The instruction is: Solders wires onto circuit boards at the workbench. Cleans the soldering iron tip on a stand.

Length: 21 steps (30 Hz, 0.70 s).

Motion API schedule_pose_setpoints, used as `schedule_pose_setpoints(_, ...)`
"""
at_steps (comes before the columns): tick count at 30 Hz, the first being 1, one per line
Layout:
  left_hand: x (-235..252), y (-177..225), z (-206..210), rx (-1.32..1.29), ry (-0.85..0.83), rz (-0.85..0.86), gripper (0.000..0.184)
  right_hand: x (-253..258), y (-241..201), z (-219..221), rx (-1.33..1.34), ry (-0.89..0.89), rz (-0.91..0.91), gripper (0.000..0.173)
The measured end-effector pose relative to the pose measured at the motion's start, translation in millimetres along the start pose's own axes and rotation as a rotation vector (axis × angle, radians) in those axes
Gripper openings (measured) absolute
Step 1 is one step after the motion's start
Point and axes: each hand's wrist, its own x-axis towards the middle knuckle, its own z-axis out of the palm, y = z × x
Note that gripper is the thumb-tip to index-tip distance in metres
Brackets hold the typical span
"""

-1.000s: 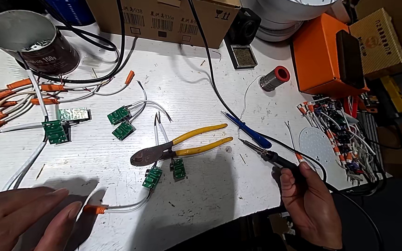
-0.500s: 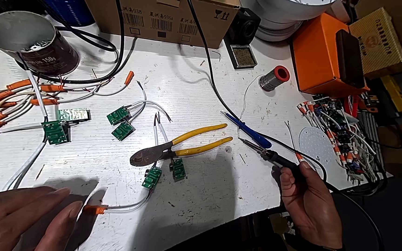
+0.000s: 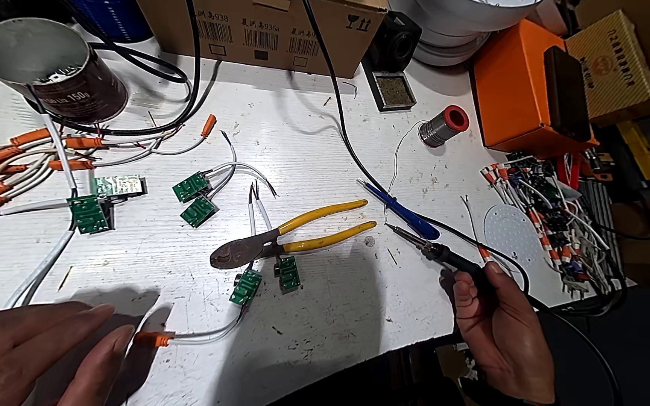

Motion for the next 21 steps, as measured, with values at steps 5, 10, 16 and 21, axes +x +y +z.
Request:
schedule_pose_setpoints(5, -0.6, -0.5, 0.0, 0.003, 0.001, 0.001, 0.025, -0.9, 0.0, -0.8, -0.004, -0.021, 0.01, 0.028)
schedule_pose_setpoints(10, -0.7, -1.2, -0.2, 0.012, -0.005, -0.001, 0.026, -1.2, -0.3, -1.4, -0.009, -0.029, 0.026, 0.028)
schedule_pose_setpoints(16, 2.4, -0.4, -0.8, 0.025, -0.031, -0.005, 0.026, -4.7, -2.1, -0.1, 0.032, -0.059, 0.037, 0.032)
schedule_pose_setpoints(21, 18.0, 16.4, 5.7, 0.025, -0.012, 0.033, 0.028, -19.8, -9.1, -2.2, 0.107, -0.333, 0.187, 0.038)
